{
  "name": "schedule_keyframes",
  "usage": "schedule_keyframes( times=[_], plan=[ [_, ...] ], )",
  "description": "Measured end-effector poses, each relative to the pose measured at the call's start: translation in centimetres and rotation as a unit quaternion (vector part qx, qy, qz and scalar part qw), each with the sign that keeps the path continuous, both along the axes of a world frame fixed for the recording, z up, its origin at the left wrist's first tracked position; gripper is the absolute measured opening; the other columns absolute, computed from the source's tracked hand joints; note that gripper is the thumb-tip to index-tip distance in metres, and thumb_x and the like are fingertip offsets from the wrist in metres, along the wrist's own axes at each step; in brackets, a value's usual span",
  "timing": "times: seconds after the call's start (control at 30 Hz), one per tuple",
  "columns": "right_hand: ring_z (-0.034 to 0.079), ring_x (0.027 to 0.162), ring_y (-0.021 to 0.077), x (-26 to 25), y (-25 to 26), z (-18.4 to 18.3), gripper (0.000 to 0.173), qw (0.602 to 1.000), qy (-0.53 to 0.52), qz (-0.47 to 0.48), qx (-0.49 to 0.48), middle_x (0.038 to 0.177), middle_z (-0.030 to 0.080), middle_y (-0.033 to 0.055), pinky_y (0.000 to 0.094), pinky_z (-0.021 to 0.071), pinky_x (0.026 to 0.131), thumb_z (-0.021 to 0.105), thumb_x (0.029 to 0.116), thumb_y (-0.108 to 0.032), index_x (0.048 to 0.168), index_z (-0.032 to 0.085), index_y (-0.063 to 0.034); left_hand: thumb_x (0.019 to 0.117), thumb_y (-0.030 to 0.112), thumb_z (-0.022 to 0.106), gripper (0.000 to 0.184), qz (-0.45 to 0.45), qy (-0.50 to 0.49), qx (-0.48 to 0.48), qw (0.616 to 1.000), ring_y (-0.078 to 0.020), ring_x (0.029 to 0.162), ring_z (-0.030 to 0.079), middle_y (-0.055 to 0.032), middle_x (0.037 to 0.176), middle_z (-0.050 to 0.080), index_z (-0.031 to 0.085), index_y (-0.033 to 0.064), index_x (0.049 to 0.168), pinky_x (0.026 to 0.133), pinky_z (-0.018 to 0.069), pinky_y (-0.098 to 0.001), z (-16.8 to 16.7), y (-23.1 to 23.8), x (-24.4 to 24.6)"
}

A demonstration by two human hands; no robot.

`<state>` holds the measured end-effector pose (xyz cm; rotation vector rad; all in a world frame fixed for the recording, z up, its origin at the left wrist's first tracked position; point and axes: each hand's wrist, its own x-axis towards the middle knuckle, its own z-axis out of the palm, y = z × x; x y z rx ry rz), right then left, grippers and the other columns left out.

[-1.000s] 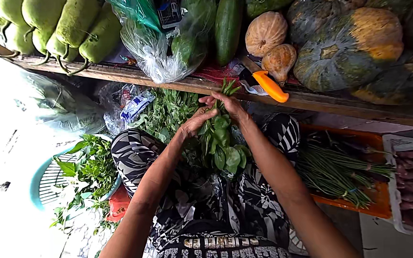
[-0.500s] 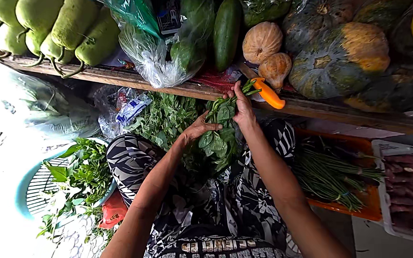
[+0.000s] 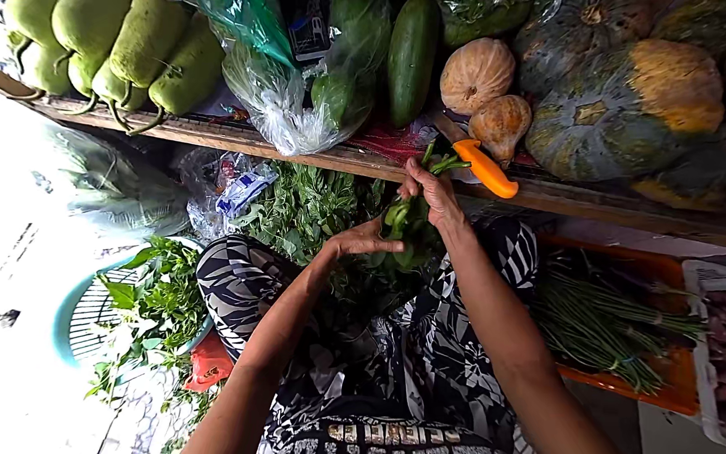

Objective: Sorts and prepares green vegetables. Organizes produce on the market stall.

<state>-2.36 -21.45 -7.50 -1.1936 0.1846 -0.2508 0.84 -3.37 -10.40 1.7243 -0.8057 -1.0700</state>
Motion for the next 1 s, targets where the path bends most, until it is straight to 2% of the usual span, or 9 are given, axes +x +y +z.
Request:
schedule_keyframes(
  times=[0.07, 0.13, 0.27, 0.33, 0.53, 0.7, 0.8, 0.9, 1.0],
  plan=[
    [0.051, 0.044, 0.0034, -0.2, 0.3, 0.0, 0.030, 0.999, -0.013, 0.040, -0.013, 0.049, 0.049, -0.0110, 0.0220, 0.0535, 0.056, 0.047, 0.1055, -0.014, 0.077, 0.053, -0.0190, 0.0936, 0.034, 0.066, 0.070, 0.064, 0.041, -0.038, 0.996, -0.0186, 0.129, 0.055, -0.0159, 0.143, 0.056, 0.043, 0.0004, 0.150, 0.110, 0.0446, -0.0377, -2.2, 0.6, 2.5],
    [0.049, 0.042, 0.0014, -0.5, 0.4, 0.1, 0.033, 0.997, -0.019, 0.069, -0.032, 0.048, 0.048, -0.0121, 0.0196, 0.0500, 0.050, 0.049, 0.1027, -0.012, 0.071, 0.052, -0.0214, 0.1032, 0.031, 0.060, 0.054, 0.251, 0.014, -0.022, 0.968, -0.0283, 0.128, 0.057, -0.0220, 0.140, 0.058, 0.050, -0.0033, 0.144, 0.109, 0.0449, -0.0461, -5.3, 0.9, 4.8],
    [0.046, 0.040, 0.0011, -1.0, 0.6, 0.2, 0.030, 0.995, 0.002, 0.084, -0.056, 0.047, 0.047, -0.0115, 0.0189, 0.0475, 0.048, 0.054, 0.0994, -0.010, 0.071, 0.053, -0.0199, 0.1020, 0.013, 0.057, 0.037, 0.537, -0.031, 0.137, 0.832, -0.0395, 0.122, 0.060, -0.0266, 0.130, 0.063, 0.058, -0.0027, 0.135, 0.103, 0.0466, -0.0565, -11.6, 2.6, 7.7],
    [0.047, 0.040, 0.0016, -1.2, 0.3, 0.2, 0.029, 0.996, 0.011, 0.078, -0.048, 0.047, 0.047, -0.0107, 0.0188, 0.0489, 0.048, 0.052, 0.1004, -0.010, 0.072, 0.055, -0.0188, 0.0992, 0.014, 0.061, 0.041, 0.555, -0.017, 0.228, 0.800, -0.0426, 0.127, 0.057, -0.0281, 0.134, 0.060, 0.057, -0.0012, 0.137, 0.105, 0.0460, -0.0593, -13.7, 4.3, 7.2],
    [0.049, 0.042, 0.0015, -0.8, -0.8, -0.2, 0.035, 0.995, 0.017, 0.082, -0.045, 0.048, 0.049, -0.0103, 0.0185, 0.0501, 0.050, 0.051, 0.1017, -0.012, 0.068, 0.053, -0.0202, 0.0999, 0.028, 0.061, 0.048, 0.477, -0.096, 0.334, 0.807, -0.0436, 0.134, 0.049, -0.0262, 0.144, 0.051, 0.053, 0.0037, 0.140, 0.104, 0.0405, -0.0667, -17.6, 5.5, 6.2],
    [0.050, 0.042, 0.0019, -0.7, -0.6, -0.3, 0.034, 0.994, 0.030, 0.085, -0.060, 0.048, 0.049, -0.0102, 0.0187, 0.0506, 0.050, 0.051, 0.1015, -0.013, 0.069, 0.054, -0.0205, 0.1056, 0.040, 0.047, 0.053, 0.601, 0.017, 0.324, 0.730, -0.0451, 0.137, 0.047, -0.0297, 0.144, 0.051, 0.057, -0.0008, 0.138, 0.109, 0.0403, -0.0616, -17.4, 7.7, 8.0],
    [0.050, 0.043, 0.0016, -1.0, -0.8, 0.1, 0.034, 0.995, 0.036, 0.078, -0.057, 0.049, 0.050, -0.0111, 0.0182, 0.0509, 0.052, 0.050, 0.1023, -0.012, 0.070, 0.055, -0.0208, 0.1074, 0.027, 0.047, 0.045, 0.503, 0.069, 0.421, 0.751, -0.0448, 0.139, 0.045, -0.0306, 0.146, 0.049, 0.055, -0.0061, 0.137, 0.110, 0.0393, -0.0609, -16.9, 9.5, 7.9],
    [0.051, 0.044, 0.0013, -1.0, -1.5, 0.0, 0.034, 0.994, 0.035, 0.079, -0.068, 0.049, 0.050, -0.0115, 0.0181, 0.0511, 0.052, 0.051, 0.1024, -0.014, 0.069, 0.055, -0.0217, 0.1037, 0.037, 0.054, 0.062, 0.612, 0.071, 0.386, 0.687, -0.0426, 0.140, 0.045, -0.0294, 0.152, 0.042, 0.041, -0.0030, 0.149, 0.110, 0.0434, -0.0552, -18.1, 10.2, 7.4],
    [0.051, 0.044, 0.0014, -1.0, -1.9, 0.2, 0.035, 0.994, 0.031, 0.080, -0.073, 0.049, 0.051, -0.0115, 0.0183, 0.0514, 0.052, 0.050, 0.1027, -0.013, 0.069, 0.054, -0.0216, 0.1073, 0.048, 0.043, 0.064, 0.607, -0.039, 0.347, 0.714, -0.0440, 0.138, 0.047, -0.0291, 0.152, 0.042, 0.045, -0.0008, 0.148, 0.109, 0.0425, -0.0585, -17.9, 9.0, 5.7]
  ],
)
